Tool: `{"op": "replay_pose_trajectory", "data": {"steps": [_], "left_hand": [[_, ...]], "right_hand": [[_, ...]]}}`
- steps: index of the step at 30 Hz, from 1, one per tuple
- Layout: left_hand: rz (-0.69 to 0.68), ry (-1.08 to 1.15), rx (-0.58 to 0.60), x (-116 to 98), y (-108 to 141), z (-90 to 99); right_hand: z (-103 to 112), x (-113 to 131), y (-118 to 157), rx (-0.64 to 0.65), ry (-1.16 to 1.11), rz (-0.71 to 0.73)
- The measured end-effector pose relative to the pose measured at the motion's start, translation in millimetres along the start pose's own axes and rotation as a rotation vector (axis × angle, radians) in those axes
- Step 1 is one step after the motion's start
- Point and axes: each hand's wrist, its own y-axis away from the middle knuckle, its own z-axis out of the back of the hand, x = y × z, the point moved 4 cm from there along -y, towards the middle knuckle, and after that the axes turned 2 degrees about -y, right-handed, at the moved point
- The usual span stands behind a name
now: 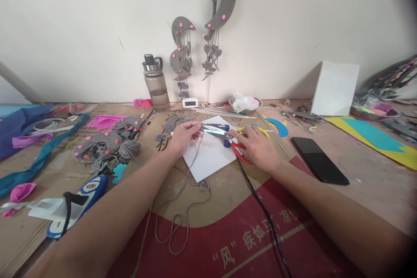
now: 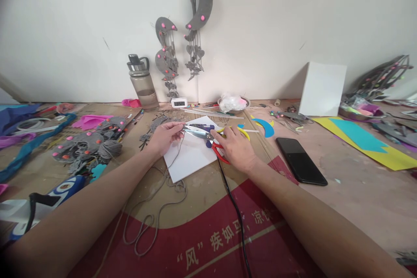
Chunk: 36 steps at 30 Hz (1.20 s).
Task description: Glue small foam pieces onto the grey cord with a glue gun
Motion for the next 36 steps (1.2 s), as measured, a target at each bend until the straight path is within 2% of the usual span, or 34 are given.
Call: {"op": "replay_pose_trajectory", "data": {"steps": [24,36], "left_hand": [[0.042,0.051,0.022,-2.1,1.7,-0.4],[0.027,0.042,-0.002,-2.2,-1.2,3.0]], "right_hand": [[1.3,1.8,-0.4,0.042,-0.019,0.021],[-0.2,0.3,2.3,0.013,-0.069,0.059]]}}
